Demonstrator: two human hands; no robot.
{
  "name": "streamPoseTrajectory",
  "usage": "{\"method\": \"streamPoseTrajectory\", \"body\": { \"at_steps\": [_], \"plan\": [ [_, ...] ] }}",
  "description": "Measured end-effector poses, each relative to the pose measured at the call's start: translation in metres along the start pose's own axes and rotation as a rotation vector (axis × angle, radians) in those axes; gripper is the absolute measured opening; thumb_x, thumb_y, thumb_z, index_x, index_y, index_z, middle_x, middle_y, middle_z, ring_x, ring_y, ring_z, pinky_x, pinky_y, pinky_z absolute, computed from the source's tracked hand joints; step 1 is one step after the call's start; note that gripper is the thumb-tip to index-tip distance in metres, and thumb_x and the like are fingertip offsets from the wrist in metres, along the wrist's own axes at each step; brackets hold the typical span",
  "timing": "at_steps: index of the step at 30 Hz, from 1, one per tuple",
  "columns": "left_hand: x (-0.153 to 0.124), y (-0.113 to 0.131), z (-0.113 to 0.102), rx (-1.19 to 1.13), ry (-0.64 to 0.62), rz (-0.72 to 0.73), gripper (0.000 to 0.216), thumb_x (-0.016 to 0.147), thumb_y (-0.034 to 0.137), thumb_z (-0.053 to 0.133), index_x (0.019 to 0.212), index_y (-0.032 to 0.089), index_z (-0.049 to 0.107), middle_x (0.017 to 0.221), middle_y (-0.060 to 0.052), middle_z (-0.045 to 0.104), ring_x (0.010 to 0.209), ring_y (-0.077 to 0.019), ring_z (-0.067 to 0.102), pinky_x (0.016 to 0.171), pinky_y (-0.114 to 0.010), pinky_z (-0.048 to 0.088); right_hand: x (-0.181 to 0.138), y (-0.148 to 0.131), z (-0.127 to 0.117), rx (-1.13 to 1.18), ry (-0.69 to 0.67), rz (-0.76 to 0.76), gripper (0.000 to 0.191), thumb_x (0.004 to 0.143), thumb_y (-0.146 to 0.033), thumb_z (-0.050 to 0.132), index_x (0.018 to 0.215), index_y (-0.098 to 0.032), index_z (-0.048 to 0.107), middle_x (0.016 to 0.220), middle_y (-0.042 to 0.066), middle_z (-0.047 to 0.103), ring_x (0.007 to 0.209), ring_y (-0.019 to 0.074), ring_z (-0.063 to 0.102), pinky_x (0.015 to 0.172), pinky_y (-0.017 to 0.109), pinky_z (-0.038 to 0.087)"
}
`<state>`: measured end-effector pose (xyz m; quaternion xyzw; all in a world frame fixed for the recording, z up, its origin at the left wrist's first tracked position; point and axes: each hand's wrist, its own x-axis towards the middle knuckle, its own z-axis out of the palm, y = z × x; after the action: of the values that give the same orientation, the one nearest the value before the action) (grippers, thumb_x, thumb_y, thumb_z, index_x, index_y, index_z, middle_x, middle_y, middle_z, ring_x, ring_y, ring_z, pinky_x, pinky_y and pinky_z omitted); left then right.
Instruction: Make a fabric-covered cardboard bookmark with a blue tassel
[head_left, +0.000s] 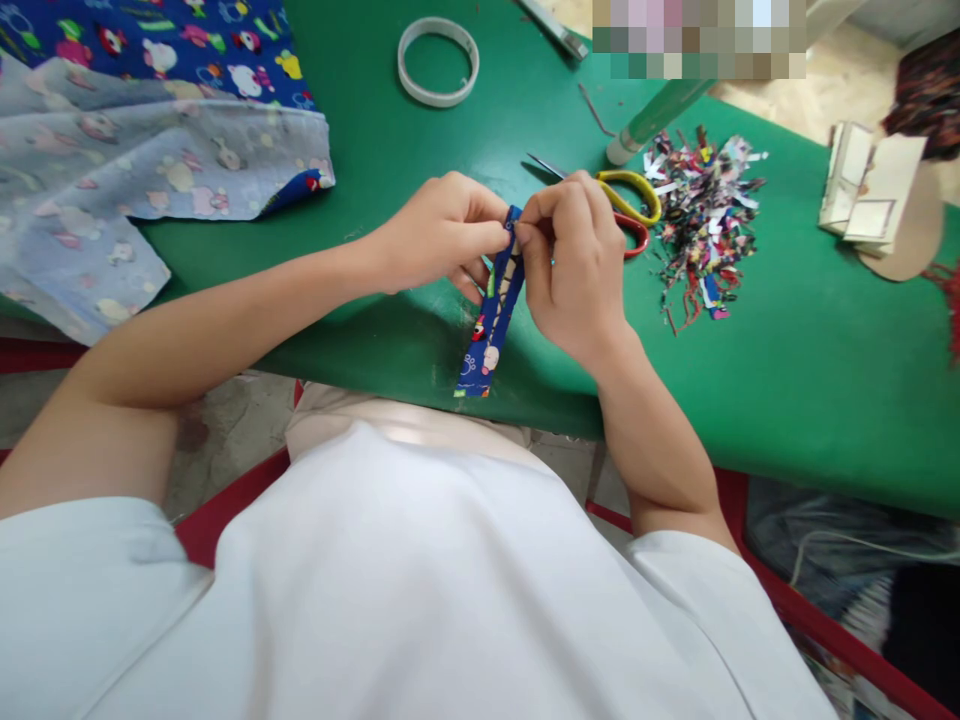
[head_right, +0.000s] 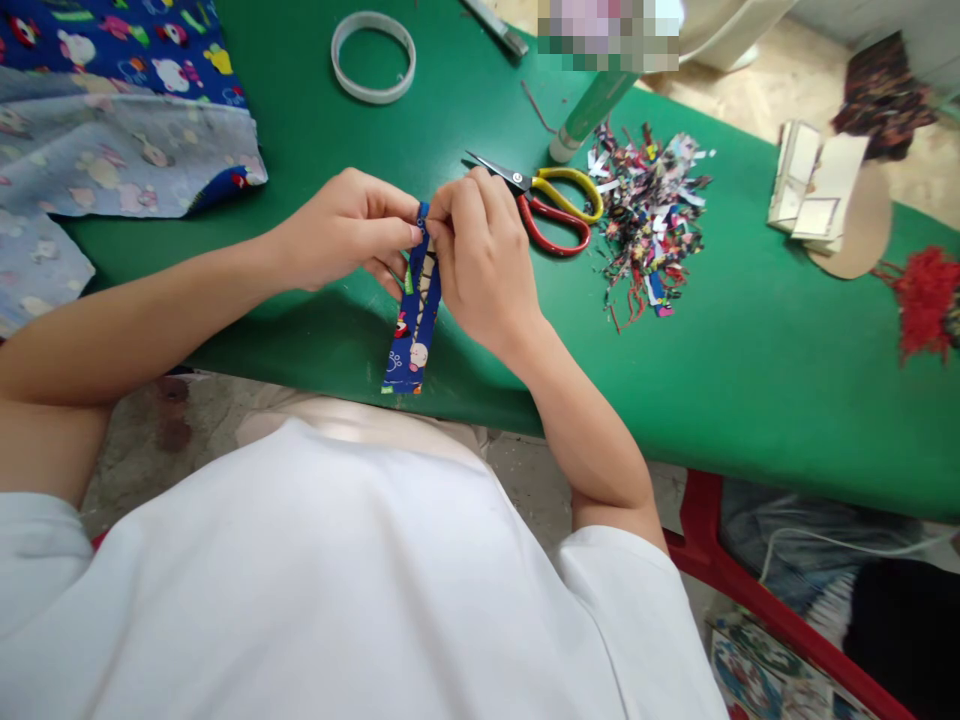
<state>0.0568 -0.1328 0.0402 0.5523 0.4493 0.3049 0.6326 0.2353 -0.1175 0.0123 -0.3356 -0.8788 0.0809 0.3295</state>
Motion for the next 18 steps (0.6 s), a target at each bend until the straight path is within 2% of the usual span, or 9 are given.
{"method": "streamPoseTrajectory", "body": {
  "at_steps": [5,10,14,18],
  "plan": [
    [-0.0001,0.0004,0.0002,-0.009,0.012,0.001,0.024,0.089,-0.001,0.045,0.072,0.008,0.06,0.068,0.0,0.066,0.058,-0.008,0.067,0.055,-0.018,0.057,0.0004,-0.0029,-0.0029,-0.112,0.059,-0.012,0.023,0.103,-0.036,0.031,0.087,-0.026,0.044,0.081,0.003,0.05,0.085,0.0226,0.053,0.079,0.047,0.046],
    [0.0,0.0009,0.0009,-0.021,0.018,-0.001,0.025,0.089,-0.001,0.045,0.072,0.008,0.06,0.066,0.001,0.066,0.057,-0.0082,0.067,0.055,-0.017,0.056,0.0001,-0.0046,-0.004,-0.027,0.083,0.043,0.03,0.103,-0.045,0.033,0.084,-0.025,0.047,0.08,0.002,0.05,0.088,0.0232,0.055,0.083,0.051,0.047],
    [-0.0001,0.0026,0.0014,-0.066,0.013,-0.013,0.024,0.091,-0.001,0.044,0.073,0.007,0.058,0.066,0.001,0.066,0.054,-0.008,0.067,0.054,-0.018,0.056,-0.0001,-0.0039,-0.0033,-0.063,0.078,0.015,0.029,0.104,-0.042,0.032,0.086,-0.024,0.048,0.082,0.003,0.052,0.088,0.0234,0.055,0.081,0.052,0.048],
    [0.0009,0.0019,0.001,-0.121,0.009,-0.043,0.023,0.099,0.014,0.044,0.079,0.009,0.054,0.069,-0.001,0.068,0.051,-0.0087,0.067,0.062,-0.027,0.061,-0.001,-0.0018,-0.0022,-0.031,0.041,0.009,0.033,0.104,-0.043,0.029,0.091,-0.024,0.051,0.088,0.004,0.054,0.094,0.024,0.056,0.088,0.055,0.048]
  ]
}}
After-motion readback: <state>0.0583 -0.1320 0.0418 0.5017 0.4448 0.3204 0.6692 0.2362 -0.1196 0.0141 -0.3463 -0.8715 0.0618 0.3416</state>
